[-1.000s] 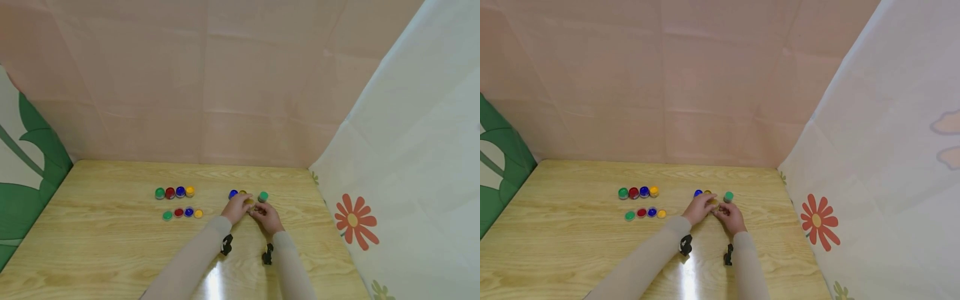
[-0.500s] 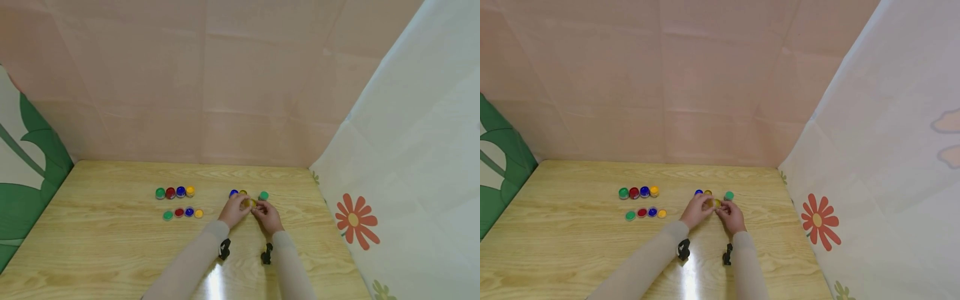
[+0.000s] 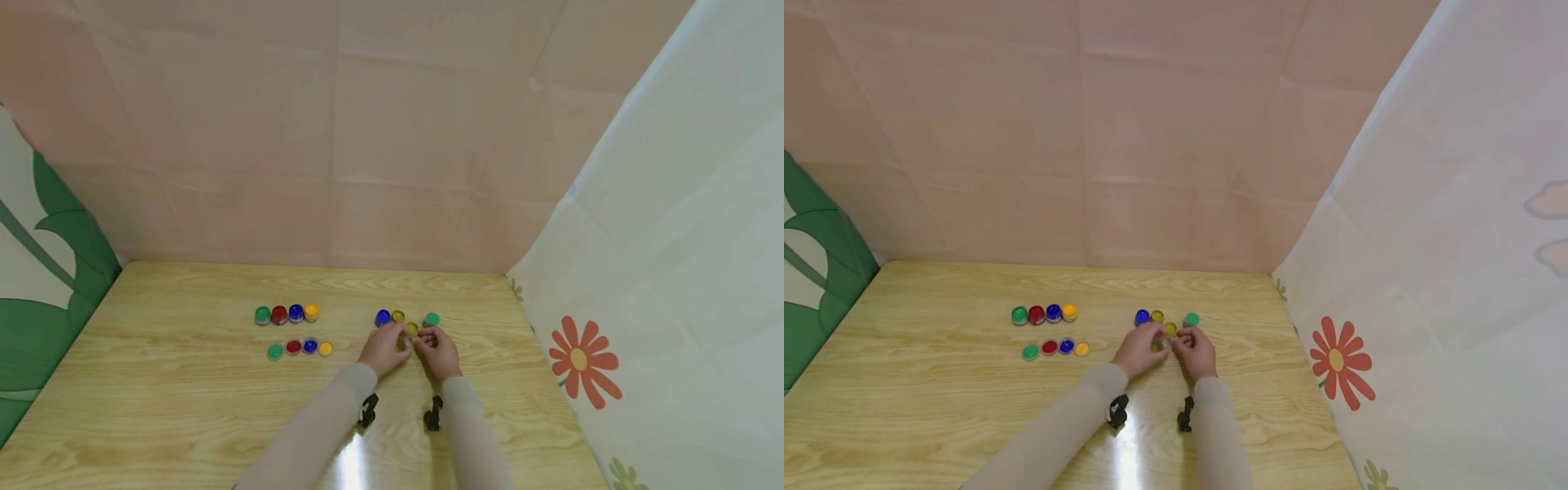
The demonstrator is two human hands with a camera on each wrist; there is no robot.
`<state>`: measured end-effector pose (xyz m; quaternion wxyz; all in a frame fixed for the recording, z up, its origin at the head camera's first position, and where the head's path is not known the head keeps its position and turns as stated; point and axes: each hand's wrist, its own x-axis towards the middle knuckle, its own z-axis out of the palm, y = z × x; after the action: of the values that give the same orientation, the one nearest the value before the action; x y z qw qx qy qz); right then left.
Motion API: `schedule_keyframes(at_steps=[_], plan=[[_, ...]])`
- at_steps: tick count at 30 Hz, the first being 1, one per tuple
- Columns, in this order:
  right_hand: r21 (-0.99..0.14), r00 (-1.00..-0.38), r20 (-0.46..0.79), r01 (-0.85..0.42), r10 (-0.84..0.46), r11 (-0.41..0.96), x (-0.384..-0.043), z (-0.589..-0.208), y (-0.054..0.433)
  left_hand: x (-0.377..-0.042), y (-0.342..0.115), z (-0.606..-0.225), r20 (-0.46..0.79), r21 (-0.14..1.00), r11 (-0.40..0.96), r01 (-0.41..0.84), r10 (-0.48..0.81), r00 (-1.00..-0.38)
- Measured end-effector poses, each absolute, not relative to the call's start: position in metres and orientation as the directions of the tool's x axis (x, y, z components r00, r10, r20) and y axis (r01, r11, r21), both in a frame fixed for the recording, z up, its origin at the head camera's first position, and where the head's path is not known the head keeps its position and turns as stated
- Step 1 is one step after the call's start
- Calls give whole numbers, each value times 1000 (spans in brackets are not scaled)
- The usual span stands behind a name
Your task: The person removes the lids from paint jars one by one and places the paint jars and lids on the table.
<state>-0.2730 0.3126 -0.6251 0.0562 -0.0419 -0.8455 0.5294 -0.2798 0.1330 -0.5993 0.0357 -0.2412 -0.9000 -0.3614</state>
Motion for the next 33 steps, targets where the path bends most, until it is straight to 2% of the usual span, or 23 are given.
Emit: schedule_keyframes(at_steps=[17, 23, 30, 33], plan=[[-878, -980, 46, 54, 196, 475, -276, -622, 302, -279, 131, -601, 226, 465, 726, 506, 456, -861], [-872, -965, 14, 116, 262, 476, -278, -622, 299, -273, 130, -599, 219, 422, 747, 514, 466, -857], [-833, -934, 58, 150, 353, 533, -283, -621, 296, -273, 133, -604, 234, 345, 780, 522, 467, -853], [-823, -929, 60, 160, 364, 546, -284, -622, 296, -273, 132, -605, 228, 347, 783, 517, 464, -856]])
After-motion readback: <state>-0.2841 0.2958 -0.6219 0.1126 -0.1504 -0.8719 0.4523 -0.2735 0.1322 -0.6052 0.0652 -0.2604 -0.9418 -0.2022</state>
